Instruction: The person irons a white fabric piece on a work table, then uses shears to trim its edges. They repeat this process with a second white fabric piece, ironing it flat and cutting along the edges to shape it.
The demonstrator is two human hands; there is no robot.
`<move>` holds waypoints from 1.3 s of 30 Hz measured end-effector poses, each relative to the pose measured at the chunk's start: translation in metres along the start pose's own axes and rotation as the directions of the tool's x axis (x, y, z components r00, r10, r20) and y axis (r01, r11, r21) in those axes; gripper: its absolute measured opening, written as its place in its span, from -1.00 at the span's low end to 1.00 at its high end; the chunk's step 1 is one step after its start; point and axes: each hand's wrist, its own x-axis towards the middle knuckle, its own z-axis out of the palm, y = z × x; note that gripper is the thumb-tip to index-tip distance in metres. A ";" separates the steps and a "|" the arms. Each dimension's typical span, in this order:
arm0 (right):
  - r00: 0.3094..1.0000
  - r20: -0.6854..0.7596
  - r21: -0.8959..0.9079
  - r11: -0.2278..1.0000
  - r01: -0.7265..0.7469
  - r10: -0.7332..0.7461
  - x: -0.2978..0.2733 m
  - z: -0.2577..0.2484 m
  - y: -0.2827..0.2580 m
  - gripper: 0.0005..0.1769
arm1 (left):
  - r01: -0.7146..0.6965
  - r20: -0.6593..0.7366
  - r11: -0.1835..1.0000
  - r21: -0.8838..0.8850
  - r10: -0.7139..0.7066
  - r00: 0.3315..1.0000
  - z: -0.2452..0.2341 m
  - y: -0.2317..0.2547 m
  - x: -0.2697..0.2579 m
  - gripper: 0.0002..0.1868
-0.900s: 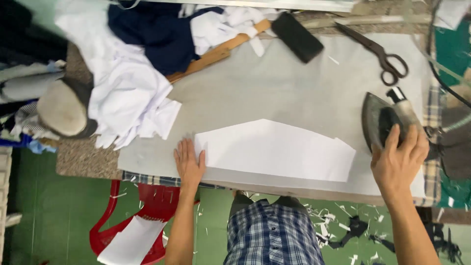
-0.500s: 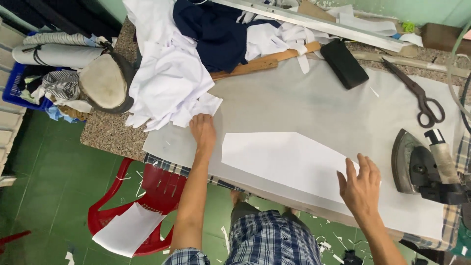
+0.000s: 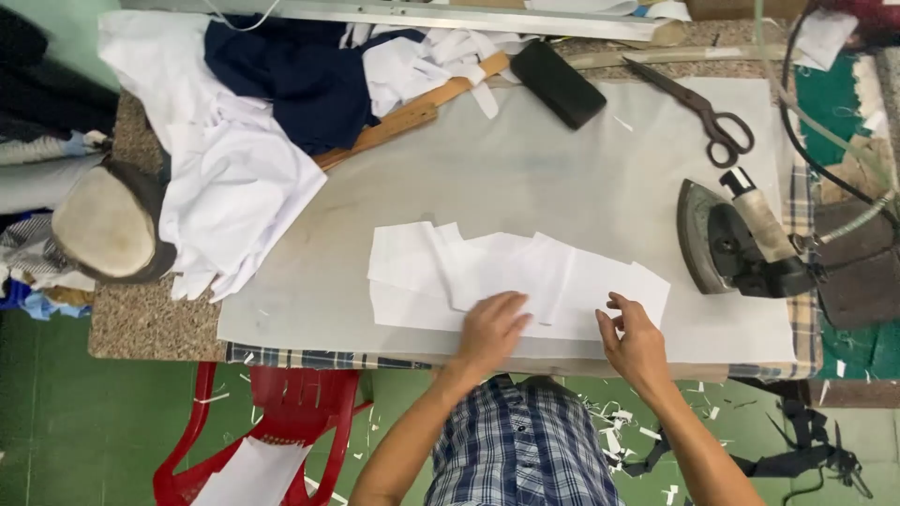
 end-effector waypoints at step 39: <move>0.910 -0.322 -0.383 0.915 0.127 -0.261 0.086 -0.038 0.057 -0.41 | 0.346 -0.160 0.591 -0.729 -0.638 0.753 -0.172 -0.015 0.132 -0.87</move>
